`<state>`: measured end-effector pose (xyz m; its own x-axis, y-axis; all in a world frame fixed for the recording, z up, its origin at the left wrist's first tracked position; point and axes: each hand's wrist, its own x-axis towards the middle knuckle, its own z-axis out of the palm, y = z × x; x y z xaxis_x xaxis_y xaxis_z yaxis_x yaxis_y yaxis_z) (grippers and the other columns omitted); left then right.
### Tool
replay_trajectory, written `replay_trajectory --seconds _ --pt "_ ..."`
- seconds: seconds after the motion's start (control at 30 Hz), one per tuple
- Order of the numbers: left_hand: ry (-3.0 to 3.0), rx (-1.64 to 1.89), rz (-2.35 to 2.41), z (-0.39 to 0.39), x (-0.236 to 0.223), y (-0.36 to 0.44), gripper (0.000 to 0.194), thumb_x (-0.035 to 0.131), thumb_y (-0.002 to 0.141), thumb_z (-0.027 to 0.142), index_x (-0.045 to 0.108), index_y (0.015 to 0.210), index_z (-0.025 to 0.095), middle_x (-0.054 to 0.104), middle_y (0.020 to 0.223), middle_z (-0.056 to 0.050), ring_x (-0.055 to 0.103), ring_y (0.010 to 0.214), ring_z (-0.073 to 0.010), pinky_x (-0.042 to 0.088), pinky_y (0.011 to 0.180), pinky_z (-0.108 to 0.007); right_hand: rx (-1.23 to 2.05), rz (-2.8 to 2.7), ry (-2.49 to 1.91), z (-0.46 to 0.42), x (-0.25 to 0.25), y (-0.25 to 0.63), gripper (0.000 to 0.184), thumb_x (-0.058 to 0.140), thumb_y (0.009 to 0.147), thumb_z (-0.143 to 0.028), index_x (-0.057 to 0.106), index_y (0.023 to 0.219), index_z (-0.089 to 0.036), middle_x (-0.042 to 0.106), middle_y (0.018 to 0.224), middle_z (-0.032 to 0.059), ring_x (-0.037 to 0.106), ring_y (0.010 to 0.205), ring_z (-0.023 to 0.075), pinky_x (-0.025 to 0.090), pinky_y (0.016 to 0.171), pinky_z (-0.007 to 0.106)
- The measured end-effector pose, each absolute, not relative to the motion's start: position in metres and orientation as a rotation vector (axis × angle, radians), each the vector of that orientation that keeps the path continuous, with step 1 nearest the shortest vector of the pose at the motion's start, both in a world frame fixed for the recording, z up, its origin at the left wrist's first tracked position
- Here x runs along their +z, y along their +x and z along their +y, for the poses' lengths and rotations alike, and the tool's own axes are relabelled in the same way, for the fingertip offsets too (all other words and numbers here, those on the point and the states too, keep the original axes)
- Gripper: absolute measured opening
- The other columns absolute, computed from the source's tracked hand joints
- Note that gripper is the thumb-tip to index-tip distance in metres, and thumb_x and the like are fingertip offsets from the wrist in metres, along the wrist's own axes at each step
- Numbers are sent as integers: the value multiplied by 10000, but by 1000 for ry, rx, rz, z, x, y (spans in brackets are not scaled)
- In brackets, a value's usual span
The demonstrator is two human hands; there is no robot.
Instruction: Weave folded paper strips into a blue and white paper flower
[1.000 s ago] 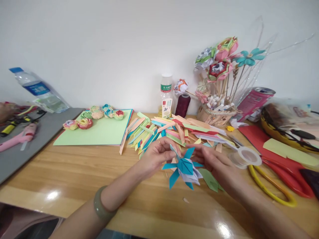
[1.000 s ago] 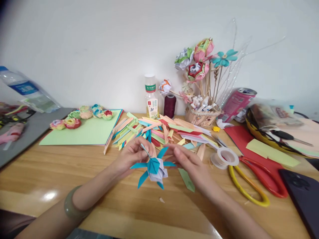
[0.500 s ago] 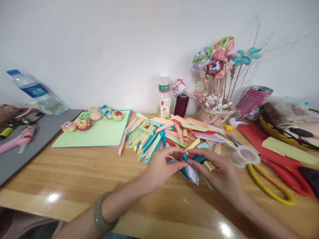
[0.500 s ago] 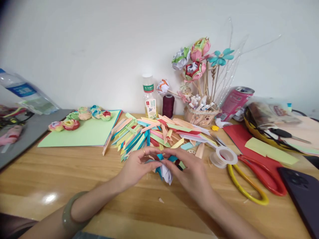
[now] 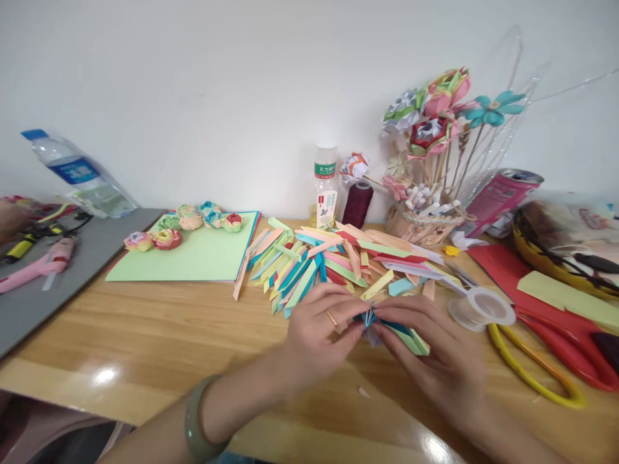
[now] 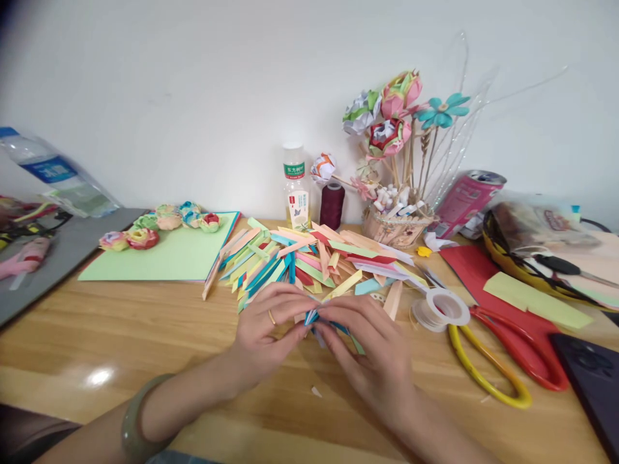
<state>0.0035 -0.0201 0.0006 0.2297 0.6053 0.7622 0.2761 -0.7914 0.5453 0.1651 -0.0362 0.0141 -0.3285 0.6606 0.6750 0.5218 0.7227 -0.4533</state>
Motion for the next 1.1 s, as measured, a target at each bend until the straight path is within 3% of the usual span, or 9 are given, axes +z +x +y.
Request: replay_trajectory --seconds 0.4,0.67,0.8,1.1 --pt "2220 1619 791 -21 1 3 163 573 736 108 622 887 145 680 736 -61 582 723 -139 517 644 -270 134 -2111 -785 -32 15 171 208 522 738 -10 511 829 -197 574 772 43 524 735 169 436 655 324" --pt "2011 1532 931 -23 0 4 111 647 680 161 630 789 163 655 687 -29 582 664 -122 499 620 -247 756 -1965 -1030 -28 12 171 28 510 818 -209 486 818 -223 524 757 1 525 700 146 441 607 262" --pt "1883 1337 1111 -21 -4 5 114 668 649 161 628 755 171 647 709 -25 588 702 -136 492 639 -261 1041 -1859 -1143 -24 8 170 122 500 826 -312 479 768 -207 507 722 -10 516 673 142 425 581 246" --pt "1659 1169 1134 -19 -9 5 126 656 664 229 556 710 168 587 738 -8 566 724 -127 488 655 -262 1055 -1832 -1175 -22 4 170 138 499 825 -335 493 784 -203 511 707 -19 501 661 134 401 585 238"
